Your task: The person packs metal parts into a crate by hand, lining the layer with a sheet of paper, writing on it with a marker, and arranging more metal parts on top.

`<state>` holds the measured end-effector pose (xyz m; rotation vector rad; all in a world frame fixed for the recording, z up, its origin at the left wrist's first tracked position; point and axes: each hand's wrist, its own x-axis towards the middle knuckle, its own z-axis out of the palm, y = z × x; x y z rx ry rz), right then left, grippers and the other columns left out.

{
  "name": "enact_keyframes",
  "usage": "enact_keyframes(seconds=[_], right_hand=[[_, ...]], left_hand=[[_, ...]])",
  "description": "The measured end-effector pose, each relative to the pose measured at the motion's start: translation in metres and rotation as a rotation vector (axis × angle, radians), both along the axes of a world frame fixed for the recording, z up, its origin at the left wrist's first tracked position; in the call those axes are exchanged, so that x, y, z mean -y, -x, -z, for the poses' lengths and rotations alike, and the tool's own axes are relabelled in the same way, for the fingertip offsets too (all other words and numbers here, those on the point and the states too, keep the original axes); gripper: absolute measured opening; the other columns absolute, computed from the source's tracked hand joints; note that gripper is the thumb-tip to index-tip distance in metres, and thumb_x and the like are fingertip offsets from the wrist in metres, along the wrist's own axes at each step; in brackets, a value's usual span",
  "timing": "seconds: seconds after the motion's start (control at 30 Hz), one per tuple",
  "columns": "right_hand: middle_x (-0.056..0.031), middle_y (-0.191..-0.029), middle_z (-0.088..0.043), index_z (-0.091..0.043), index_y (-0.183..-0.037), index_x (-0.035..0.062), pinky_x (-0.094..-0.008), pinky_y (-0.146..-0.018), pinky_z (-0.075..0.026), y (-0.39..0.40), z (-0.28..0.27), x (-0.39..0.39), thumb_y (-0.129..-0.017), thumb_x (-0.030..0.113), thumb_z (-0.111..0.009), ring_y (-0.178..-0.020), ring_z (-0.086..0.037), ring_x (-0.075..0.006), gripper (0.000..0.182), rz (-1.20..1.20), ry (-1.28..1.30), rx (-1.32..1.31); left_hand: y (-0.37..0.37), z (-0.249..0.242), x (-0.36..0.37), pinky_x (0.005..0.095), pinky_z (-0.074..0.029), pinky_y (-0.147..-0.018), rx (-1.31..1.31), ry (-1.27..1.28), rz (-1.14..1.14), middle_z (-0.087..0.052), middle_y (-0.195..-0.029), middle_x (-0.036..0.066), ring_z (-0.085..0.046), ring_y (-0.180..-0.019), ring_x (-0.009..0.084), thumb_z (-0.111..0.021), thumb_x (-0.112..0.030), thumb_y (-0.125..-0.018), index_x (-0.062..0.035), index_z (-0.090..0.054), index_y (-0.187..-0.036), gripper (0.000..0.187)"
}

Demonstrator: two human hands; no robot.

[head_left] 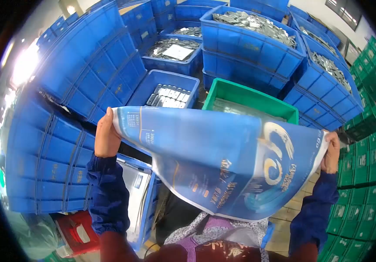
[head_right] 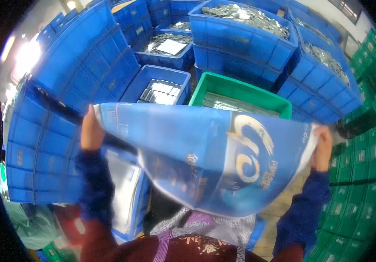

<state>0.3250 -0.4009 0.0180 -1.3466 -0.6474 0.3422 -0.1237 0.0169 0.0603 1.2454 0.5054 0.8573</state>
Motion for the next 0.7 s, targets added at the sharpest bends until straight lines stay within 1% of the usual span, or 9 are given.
enact_keyframes(seconds=[0.13, 0.2, 0.3, 0.4, 0.43, 0.5, 0.53, 0.63, 0.7], right_hand=[[-0.0048, -0.094, -0.058, -0.046, -0.081, 0.0091, -0.0229, -0.065, -0.049, 0.003, -0.018, 0.006, -0.091, 0.008, -0.046, -0.076, -0.058, -0.0116, 0.011, -0.083, -0.014, 0.101], [-0.0002, -0.083, -0.050, -0.047, -0.078, 0.0097, -0.0215, -0.070, -0.039, 0.004, -0.025, 0.006, -0.084, 0.002, -0.043, -0.079, -0.047, -0.0088, 0.010, 0.054, 0.123, 0.184], [0.0014, -0.083, -0.045, -0.047, -0.081, 0.0080, -0.0202, -0.074, -0.034, -0.002, -0.047, 0.012, -0.088, 0.015, -0.039, -0.080, -0.043, -0.0081, 0.012, 0.034, 0.323, 0.414], [0.0007, -0.084, -0.047, -0.050, -0.085, 0.0063, -0.0228, -0.078, -0.035, 0.039, -0.079, -0.011, -0.092, 0.024, -0.038, -0.082, -0.044, -0.0090, 0.022, 0.124, -0.002, -0.003], [0.0000, -0.089, -0.049, -0.050, -0.088, 0.0051, -0.0235, -0.078, -0.037, 0.034, -0.085, -0.005, -0.091, 0.019, -0.045, -0.084, -0.046, -0.0091, 0.015, 0.174, 0.212, 0.548], [-0.0017, -0.094, -0.053, -0.047, -0.096, 0.0059, -0.0213, -0.078, -0.039, 0.045, -0.096, -0.004, -0.090, 0.017, -0.053, -0.090, -0.050, -0.0089, 0.014, 0.094, 0.170, 0.270], [-0.0038, -0.100, -0.054, -0.045, -0.112, 0.0026, -0.0223, -0.080, -0.040, 0.054, -0.100, -0.005, -0.086, 0.007, -0.056, -0.093, -0.050, -0.0087, 0.029, 0.135, 0.033, 0.270], [-0.0072, -0.106, -0.057, -0.028, -0.135, -0.0021, -0.0224, -0.082, -0.042, 0.125, -0.137, -0.017, -0.086, 0.006, -0.055, -0.090, -0.054, -0.0093, 0.056, 0.253, -0.140, 0.368], [-0.0070, -0.103, -0.058, -0.034, -0.132, -0.0033, -0.0223, -0.080, -0.044, 0.140, -0.143, 0.012, -0.087, 0.007, -0.054, -0.088, -0.055, -0.0091, 0.051, 0.219, -0.035, 0.308]], left_hand=[[0.002, -0.009, 0.006, 0.0241, -0.047, -0.066, -0.083, -0.061, -0.029, -0.064, -0.083, 0.003, -0.060, -0.073, 0.0096, -0.051, -0.018, -0.091, -0.0014, -0.061, -0.091, 0.019], [0.003, -0.010, 0.006, 0.0230, -0.047, -0.066, -0.067, -0.109, -0.067, -0.064, -0.083, 0.003, -0.059, -0.073, 0.0091, -0.052, -0.016, -0.091, -0.0011, -0.062, -0.091, 0.018], [0.004, -0.019, 0.008, 0.0202, -0.044, -0.064, -0.043, -0.210, -0.143, -0.063, -0.081, 0.002, -0.057, -0.072, 0.0069, -0.054, -0.014, -0.089, -0.0010, -0.062, -0.090, 0.015], [0.004, -0.038, 0.021, 0.0172, -0.040, -0.063, -0.078, -0.396, -0.286, -0.060, -0.078, -0.002, -0.052, -0.070, 0.0034, -0.055, -0.015, -0.090, -0.0014, -0.060, -0.090, 0.015], [0.003, -0.044, 0.027, 0.0162, -0.038, -0.063, -0.070, -0.497, -0.359, -0.059, -0.078, -0.002, -0.051, -0.070, 0.0024, -0.055, -0.016, -0.090, -0.0016, -0.059, -0.089, 0.015], [0.010, -0.054, 0.035, 0.0164, -0.038, -0.066, -0.033, -0.634, -0.443, -0.058, -0.082, -0.001, -0.049, -0.073, 0.0030, -0.056, -0.011, -0.089, -0.0023, -0.055, -0.093, 0.010], [0.016, -0.056, 0.038, 0.0168, -0.038, -0.067, 0.003, -0.679, -0.493, -0.057, -0.084, 0.000, -0.049, -0.074, 0.0036, -0.056, -0.009, -0.088, -0.0025, -0.053, -0.094, 0.009], [0.045, -0.058, 0.047, 0.0217, -0.042, -0.075, 0.142, -0.685, -0.570, -0.059, -0.094, 0.008, -0.054, -0.084, 0.0097, -0.055, -0.001, -0.086, -0.0012, -0.043, -0.106, 0.023], [0.067, -0.056, 0.054, 0.0229, -0.043, -0.078, 0.167, -0.684, -0.561, -0.059, -0.095, 0.010, -0.055, -0.086, 0.0119, -0.052, 0.000, -0.087, 0.0005, -0.039, -0.118, 0.034]])
